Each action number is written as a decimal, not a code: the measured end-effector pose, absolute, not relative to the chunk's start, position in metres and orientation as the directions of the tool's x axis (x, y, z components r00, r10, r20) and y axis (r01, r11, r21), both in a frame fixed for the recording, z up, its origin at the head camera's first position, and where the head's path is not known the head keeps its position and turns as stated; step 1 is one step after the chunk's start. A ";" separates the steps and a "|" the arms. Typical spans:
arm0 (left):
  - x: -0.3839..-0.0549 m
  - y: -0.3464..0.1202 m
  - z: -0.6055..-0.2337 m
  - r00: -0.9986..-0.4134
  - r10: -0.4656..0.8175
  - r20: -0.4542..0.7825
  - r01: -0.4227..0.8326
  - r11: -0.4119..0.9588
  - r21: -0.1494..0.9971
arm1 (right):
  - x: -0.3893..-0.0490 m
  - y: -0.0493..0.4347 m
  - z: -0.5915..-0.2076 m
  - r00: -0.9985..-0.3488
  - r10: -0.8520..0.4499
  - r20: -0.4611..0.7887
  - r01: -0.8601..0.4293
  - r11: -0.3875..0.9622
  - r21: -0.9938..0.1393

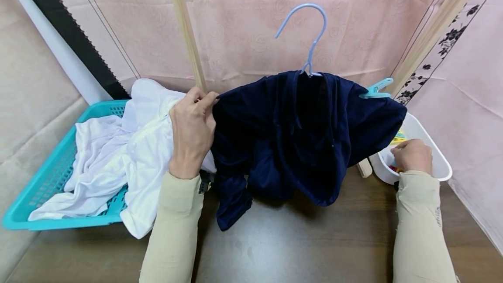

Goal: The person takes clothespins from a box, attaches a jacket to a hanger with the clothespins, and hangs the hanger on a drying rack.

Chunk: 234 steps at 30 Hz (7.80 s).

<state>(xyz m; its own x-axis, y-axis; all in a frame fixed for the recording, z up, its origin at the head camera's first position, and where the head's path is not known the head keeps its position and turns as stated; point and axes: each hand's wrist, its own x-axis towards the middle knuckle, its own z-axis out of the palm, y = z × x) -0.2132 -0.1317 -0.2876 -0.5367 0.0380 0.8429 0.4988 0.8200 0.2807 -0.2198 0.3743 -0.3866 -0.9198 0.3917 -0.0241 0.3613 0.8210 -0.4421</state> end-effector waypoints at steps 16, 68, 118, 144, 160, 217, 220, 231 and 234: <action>-0.214 -0.133 -0.286 -0.538 0.036 0.842 0.490 0.827 0.277 | -0.220 0.370 -0.368 -0.895 0.445 -0.039 0.387 0.728 -0.565; -0.214 -0.130 -0.287 -0.520 0.038 0.853 0.510 0.815 0.275 | -0.146 0.134 -0.236 -0.276 0.373 0.886 -0.894 0.240 -0.380; -0.207 -0.123 -0.285 -0.523 0.082 0.848 0.506 0.831 0.232 | -0.185 0.036 -0.267 -0.445 -0.121 0.887 -0.812 0.472 -0.343; -0.206 -0.120 -0.283 -0.484 0.106 0.869 0.521 0.833 0.188 | -0.187 0.031 -0.272 -0.414 -0.111 0.904 -0.815 0.487 -0.313; -0.205 -0.123 -0.282 -0.484 0.084 0.871 0.521 0.828 0.210 | -0.181 0.032 -0.269 -0.439 -0.150 0.886 -0.789 0.537 -0.300; -0.212 -0.139 -0.284 -0.523 0.013 0.852 0.524 0.794 0.309 | -0.135 0.267 -0.249 -0.742 -0.176 0.647 -0.484 0.808 -0.336; -0.213 -0.140 -0.285 -0.532 0.000 0.847 0.518 0.791 0.325 | -0.131 0.275 -0.250 -0.745 -0.228 0.627 -0.534 0.767 -0.356; -0.219 -0.136 -0.293 -0.569 0.012 0.822 0.561 0.737 0.378 | -0.120 0.293 -0.255 -0.823 -0.397 0.407 -0.562 0.462 -0.686; -0.221 -0.131 -0.295 -0.572 0.037 0.819 0.592 0.711 0.381 | -0.119 0.302 -0.261 -0.781 -0.456 0.428 -0.577 0.261 -0.774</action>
<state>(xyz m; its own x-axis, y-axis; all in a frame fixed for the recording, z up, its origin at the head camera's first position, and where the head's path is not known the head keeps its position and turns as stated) -0.2213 -0.1314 -0.2953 -0.5719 0.0374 0.8194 0.5917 0.7107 0.3805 -0.1192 0.3016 -0.2612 -0.7806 -0.4556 0.4279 -0.5767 0.2609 -0.7742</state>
